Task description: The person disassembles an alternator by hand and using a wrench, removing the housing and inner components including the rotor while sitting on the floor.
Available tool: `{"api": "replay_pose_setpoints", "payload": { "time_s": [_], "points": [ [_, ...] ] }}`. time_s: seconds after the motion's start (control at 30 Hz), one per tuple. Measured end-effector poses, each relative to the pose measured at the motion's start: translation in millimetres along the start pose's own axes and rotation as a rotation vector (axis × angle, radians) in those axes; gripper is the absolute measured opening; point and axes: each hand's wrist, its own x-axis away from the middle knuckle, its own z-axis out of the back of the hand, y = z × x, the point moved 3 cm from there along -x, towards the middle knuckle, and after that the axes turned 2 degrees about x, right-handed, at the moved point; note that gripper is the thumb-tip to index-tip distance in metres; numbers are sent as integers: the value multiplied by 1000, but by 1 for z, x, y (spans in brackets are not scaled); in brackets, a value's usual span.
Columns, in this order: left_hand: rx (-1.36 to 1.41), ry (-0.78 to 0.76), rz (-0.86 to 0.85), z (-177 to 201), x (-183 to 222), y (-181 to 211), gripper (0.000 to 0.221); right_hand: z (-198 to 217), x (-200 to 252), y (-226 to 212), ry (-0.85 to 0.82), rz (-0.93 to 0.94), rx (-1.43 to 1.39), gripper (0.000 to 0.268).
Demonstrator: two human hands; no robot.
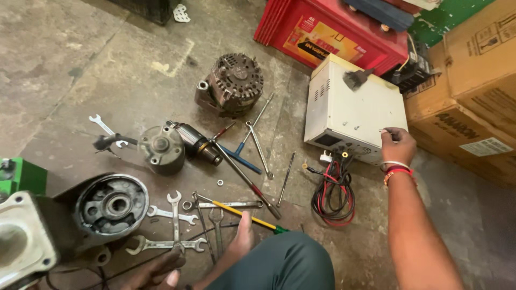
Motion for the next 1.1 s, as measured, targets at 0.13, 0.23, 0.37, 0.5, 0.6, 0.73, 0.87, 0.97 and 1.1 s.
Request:
{"api": "replay_pose_setpoints", "payload": {
  "time_s": [0.13,0.23,0.37,0.5,0.6,0.73,0.87,0.97,1.1],
  "points": [
    [-128,41,-313,-5,-8,-2,56,-34,1,45,-105,-7,212,18],
    [-244,84,-449,-15,6,17,49,-43,2,45,-144,155,287,20],
    [-552,362,-1056,-23,63,72,27,-19,22,1,-125,148,266,17],
    [-329,589,-1513,3,117,160,51,-18,66,-117,-547,79,32,36],
    [-641,924,-1353,30,153,232,82,-11,111,-230,-943,77,75,44],
    [-781,758,-959,53,146,287,122,8,165,-396,-1013,409,-202,42],
    [-609,712,-1020,57,136,278,105,4,205,-512,-1039,421,-536,51],
    [-482,671,-1086,65,127,264,102,-15,235,-549,-1059,343,-606,58],
    [-461,664,-1152,72,120,262,95,-23,255,-562,-855,523,-712,45]
  ]
}}
